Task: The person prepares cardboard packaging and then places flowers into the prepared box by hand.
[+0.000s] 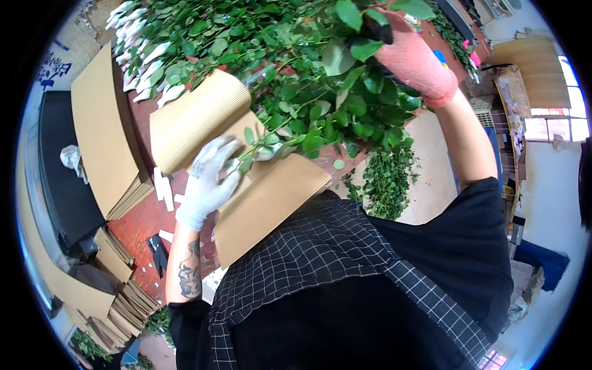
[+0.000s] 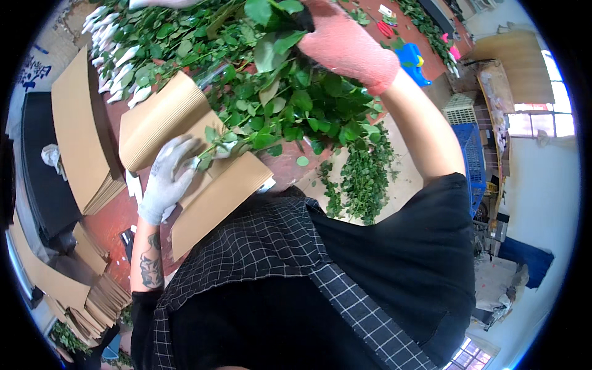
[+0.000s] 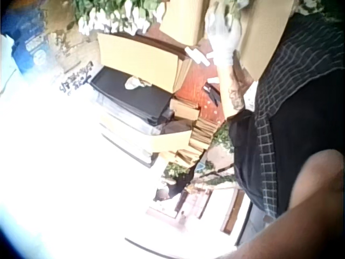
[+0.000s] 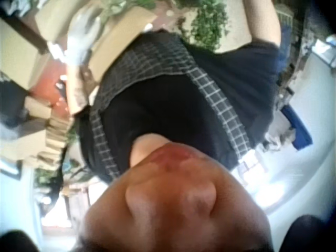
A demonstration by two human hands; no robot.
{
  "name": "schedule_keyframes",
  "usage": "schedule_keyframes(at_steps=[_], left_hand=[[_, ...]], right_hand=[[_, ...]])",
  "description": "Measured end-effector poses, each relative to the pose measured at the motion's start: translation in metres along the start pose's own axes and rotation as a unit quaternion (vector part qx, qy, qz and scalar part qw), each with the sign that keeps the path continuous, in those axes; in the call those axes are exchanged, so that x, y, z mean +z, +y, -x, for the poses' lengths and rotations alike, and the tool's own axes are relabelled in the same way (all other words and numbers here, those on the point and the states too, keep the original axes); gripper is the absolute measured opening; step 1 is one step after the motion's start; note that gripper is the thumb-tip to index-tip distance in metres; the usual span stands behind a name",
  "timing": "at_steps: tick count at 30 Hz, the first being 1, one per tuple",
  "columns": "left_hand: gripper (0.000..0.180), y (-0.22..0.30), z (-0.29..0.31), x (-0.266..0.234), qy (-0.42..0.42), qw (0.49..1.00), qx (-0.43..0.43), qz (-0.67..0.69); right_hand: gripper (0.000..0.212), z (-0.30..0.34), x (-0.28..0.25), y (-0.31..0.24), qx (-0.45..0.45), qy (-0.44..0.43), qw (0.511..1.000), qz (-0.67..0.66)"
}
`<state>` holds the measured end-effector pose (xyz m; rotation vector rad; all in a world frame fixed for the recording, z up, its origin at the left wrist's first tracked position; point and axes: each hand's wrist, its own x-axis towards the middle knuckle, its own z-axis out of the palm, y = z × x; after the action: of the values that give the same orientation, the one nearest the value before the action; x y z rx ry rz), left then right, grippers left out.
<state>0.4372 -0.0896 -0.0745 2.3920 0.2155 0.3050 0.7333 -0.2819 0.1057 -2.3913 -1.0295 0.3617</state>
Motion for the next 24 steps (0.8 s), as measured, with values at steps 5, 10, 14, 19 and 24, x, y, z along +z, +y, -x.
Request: schedule_keyframes(at_steps=[5, 10, 14, 19, 24], left_hand=[[0.038, 0.014, -0.047, 0.023, -0.182, 0.976, 0.094, -0.079], [0.030, 0.022, -0.072, 0.054, -0.072, 0.971, 0.129, -0.190], [0.021, 0.022, -0.081, 0.055, -0.080, 0.963, 0.190, -0.176], [0.012, 0.030, -0.054, -0.005, -0.049, 0.985, 0.153, -0.062], [0.019, 0.003, 0.024, 0.001, -0.141, 0.989, 0.037, -0.037]], right_hand=[[0.043, 0.003, 0.002, -0.009, -0.047, 0.001, 0.998, -0.037], [0.056, 0.008, -0.022, -0.014, -0.136, 0.038, 0.990, 0.002], [0.074, 0.024, -0.044, -0.019, 0.005, 0.089, 0.988, -0.127], [0.067, 0.031, -0.044, 0.001, -0.103, 0.094, 0.953, -0.270], [0.055, 0.017, -0.010, -0.053, -0.044, -0.004, 0.974, -0.220]])
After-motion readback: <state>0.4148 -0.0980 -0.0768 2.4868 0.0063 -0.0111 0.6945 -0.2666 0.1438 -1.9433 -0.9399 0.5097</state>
